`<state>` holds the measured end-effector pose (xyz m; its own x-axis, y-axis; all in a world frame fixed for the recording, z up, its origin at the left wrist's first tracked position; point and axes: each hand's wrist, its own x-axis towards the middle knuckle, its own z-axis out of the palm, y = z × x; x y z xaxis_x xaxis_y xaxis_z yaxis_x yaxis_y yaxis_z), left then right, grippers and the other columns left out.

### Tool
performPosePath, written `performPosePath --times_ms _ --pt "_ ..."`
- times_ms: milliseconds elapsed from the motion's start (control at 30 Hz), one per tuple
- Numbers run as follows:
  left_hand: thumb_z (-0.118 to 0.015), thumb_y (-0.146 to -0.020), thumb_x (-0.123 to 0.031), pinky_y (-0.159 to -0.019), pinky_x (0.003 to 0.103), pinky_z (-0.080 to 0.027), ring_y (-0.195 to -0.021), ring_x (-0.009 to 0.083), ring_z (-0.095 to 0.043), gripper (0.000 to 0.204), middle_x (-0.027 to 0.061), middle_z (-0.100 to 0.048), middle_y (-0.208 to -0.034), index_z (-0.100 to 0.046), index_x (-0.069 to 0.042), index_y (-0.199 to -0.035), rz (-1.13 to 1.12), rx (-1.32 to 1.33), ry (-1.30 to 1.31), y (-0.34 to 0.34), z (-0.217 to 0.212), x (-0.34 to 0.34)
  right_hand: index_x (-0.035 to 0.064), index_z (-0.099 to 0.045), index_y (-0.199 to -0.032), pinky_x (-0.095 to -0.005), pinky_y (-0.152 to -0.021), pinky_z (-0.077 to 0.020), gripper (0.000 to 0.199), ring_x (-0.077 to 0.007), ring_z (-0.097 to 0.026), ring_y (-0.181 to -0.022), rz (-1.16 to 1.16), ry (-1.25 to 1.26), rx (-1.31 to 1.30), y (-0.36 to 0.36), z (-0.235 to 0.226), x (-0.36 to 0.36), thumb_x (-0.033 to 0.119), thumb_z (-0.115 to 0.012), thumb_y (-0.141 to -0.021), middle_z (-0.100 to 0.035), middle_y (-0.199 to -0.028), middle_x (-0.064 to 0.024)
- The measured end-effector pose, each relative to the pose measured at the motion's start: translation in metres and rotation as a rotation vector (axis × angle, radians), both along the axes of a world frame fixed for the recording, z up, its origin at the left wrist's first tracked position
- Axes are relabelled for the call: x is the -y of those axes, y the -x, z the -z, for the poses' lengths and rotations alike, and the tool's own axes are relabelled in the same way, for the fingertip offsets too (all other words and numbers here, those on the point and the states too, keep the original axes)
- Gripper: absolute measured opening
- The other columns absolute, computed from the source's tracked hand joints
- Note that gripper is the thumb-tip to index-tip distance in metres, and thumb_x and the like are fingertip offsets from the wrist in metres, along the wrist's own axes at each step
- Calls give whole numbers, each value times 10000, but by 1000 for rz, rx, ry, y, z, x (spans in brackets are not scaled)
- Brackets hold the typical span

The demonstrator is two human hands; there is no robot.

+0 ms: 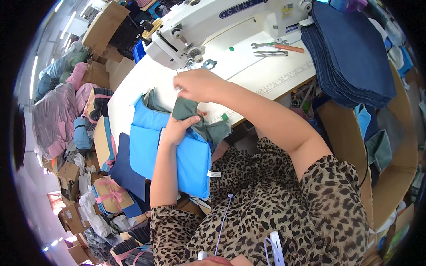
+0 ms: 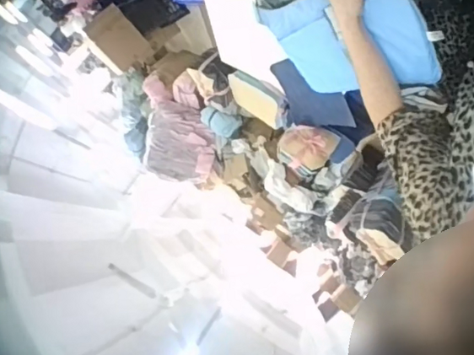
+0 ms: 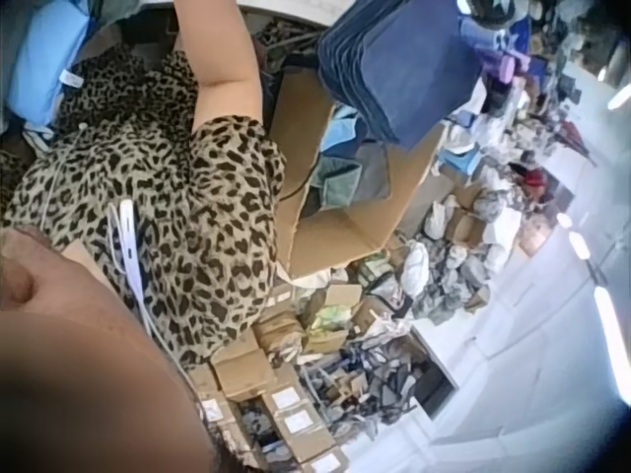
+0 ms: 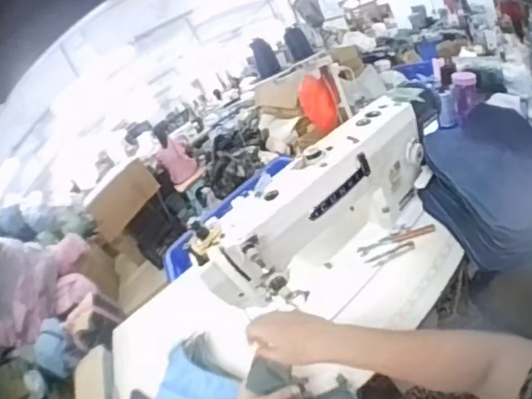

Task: Manually assembling a blue and green fabric bag, threading cords and checking components at a workbench.

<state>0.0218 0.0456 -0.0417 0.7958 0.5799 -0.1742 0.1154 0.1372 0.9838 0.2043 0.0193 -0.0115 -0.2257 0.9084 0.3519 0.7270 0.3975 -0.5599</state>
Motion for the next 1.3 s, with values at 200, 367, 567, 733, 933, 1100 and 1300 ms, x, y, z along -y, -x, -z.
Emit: performPosePath --times_ms 200,367,567,733,933,1100,1300 --pt "-659 -773 15 -795 278 -453 -901 155 -587 255 44 -628 -908 -581 -17 -1014 -119 -76 51 0 -2 0 18 -588 -1015 -313 -768 -465 191 -156 -572 -859 100 221 -1285 -24 37 46 120 -505 -876 -609 -976 -76" --pt "-687 -744 -8 -835 266 -420 -913 128 -561 312 18 -626 -963 -600 -36 -1042 -128 -5 201 2 -6 -2 0 -600 -1038 -289 -761 -444 293 -125 -546 -809 240 468 -1556 -12 34 67 194 -391 -971 -608 -980 -75" --pt "-684 -735 -27 -857 273 -404 -971 135 -533 409 26 -592 -1039 -560 -24 -1125 -173 -11 285 -2 -7 -3 -3 -626 -1008 -255 -649 -474 344 -88 -507 -688 206 504 -1093 -21 35 75 241 -386 -976 -575 -911 -74" --pt "-684 -737 -26 -866 272 -401 -981 137 -528 434 25 -585 -1066 -546 -21 -1148 -161 4 280 -4 -6 -2 -28 -573 -1073 -256 -652 -524 231 -104 -574 -702 163 594 -1411 -21 40 78 125 -527 -907 -583 -892 -71" --pt "-685 -733 -2 -891 279 -397 -1014 135 -524 480 32 -582 -1096 -525 -18 -1185 -159 37 280 -4 -8 -1 -26 -543 -1094 -293 -690 -544 297 -175 -629 -798 -2 620 -1422 -30 48 85 -4 -616 -807 -602 -996 -121" --pt "-687 -735 -1 -896 278 -394 -1018 135 -523 488 31 -582 -1106 -522 -20 -1195 -155 33 288 -5 -8 -1 -16 -556 -1040 -298 -695 -547 243 -181 -637 -781 -9 583 -1463 -32 55 84 -15 -615 -805 -617 -946 -124" --pt "-687 -739 -5 -899 275 -396 -1016 128 -522 449 25 -586 -1101 -544 -21 -1164 -139 36 277 -5 -5 -2 8 -563 -967 -286 -695 -541 196 -172 -634 -788 -14 449 -1408 -24 52 80 -31 -629 -787 -627 -896 -113"
